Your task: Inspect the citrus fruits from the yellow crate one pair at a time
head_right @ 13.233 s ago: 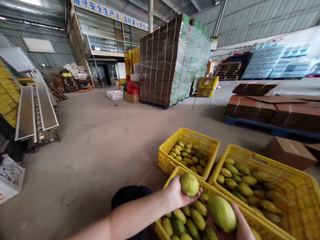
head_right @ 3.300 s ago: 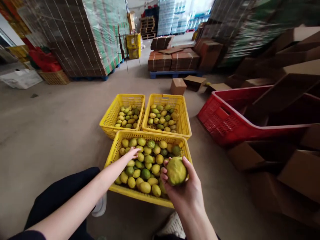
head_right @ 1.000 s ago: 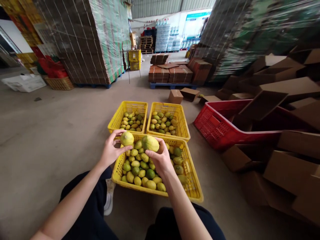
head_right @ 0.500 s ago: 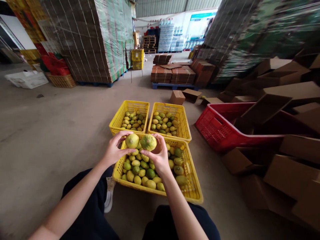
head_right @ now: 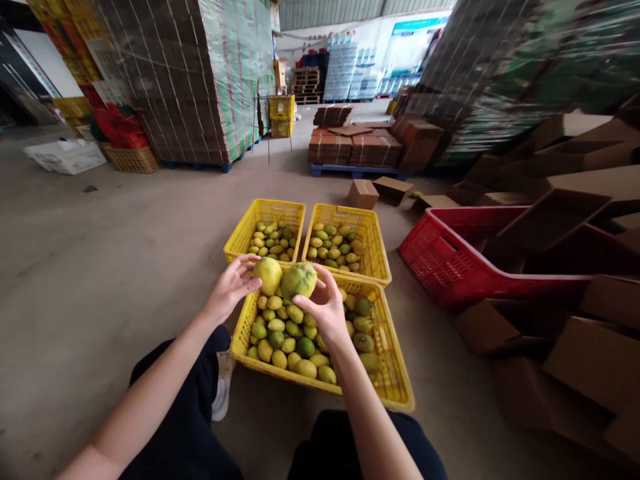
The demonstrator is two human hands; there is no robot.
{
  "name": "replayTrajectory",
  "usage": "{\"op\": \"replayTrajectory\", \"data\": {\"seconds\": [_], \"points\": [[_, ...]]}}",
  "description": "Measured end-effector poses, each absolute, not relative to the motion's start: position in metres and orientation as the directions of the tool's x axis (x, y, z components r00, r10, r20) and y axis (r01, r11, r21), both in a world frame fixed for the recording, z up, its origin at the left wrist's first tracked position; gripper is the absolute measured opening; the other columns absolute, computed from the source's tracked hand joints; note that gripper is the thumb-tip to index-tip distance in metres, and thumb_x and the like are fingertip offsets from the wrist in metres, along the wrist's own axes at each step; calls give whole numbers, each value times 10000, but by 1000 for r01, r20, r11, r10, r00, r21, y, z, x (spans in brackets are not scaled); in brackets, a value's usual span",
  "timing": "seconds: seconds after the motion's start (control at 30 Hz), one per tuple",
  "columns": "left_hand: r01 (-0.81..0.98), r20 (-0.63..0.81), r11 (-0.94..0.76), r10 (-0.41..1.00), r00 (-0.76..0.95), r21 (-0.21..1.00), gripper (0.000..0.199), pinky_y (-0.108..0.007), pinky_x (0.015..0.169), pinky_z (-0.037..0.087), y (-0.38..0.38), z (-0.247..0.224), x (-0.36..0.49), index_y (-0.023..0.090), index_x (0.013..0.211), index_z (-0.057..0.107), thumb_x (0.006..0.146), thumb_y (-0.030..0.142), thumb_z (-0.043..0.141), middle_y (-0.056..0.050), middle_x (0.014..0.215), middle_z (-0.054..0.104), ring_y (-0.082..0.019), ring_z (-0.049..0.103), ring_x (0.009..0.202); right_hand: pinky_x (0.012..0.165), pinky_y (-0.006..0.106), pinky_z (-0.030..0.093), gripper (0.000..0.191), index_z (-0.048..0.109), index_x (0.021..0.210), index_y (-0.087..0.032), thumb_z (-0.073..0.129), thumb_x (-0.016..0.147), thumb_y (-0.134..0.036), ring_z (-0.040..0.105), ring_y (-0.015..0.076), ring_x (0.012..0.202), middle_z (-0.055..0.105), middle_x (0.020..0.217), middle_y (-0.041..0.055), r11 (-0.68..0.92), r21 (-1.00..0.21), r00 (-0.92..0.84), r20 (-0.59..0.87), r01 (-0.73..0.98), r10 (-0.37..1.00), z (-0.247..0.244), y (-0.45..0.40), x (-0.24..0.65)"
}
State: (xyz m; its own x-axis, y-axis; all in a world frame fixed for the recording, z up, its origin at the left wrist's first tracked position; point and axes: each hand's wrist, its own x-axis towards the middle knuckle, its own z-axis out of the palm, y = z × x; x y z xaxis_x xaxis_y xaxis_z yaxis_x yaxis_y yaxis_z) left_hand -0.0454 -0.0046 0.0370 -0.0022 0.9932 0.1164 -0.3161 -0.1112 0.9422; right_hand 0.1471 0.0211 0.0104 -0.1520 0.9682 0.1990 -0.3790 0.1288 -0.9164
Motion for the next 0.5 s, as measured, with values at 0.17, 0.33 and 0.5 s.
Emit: {"op": "replayTrajectory", "data": {"seconds": [0.17, 0.33, 0.5], "points": [[-540, -131, 113, 991, 5, 834, 321, -234, 721, 524, -2, 34, -39, 177, 959, 636, 686, 271, 777, -33, 938, 652, -138, 629, 830, 722, 286, 499, 349, 653, 959, -236, 781, 657, -354, 659, 200, 819, 722, 872, 8, -38, -898, -213, 62, -439, 975, 9, 20, 143], [-558, -227, 205, 973, 30, 804, 196, -223, 703, 543, 1, 27, -31, 126, 954, 662, 781, 214, 689, -76, 971, 680, -164, 643, 878, 738, 313, 517, 222, 685, 862, -201, 711, 665, -299, 651, 222, 865, 723, 856, 24, -238, -799, -334, -49, -552, 941, 11, 18, 130], [-767, -432, 302, 901, 37, 566, 297, -289, 708, 583, 7, 33, -29, 84, 947, 629, 946, 291, 415, -132, 889, 683, -181, 668, 813, 602, 307, 534, 158, 681, 774, -190, 629, 695, -316, 648, 203, 711, 718, 786, 48, -333, -638, -279, -189, -694, 942, 10, 21, 128]]}}
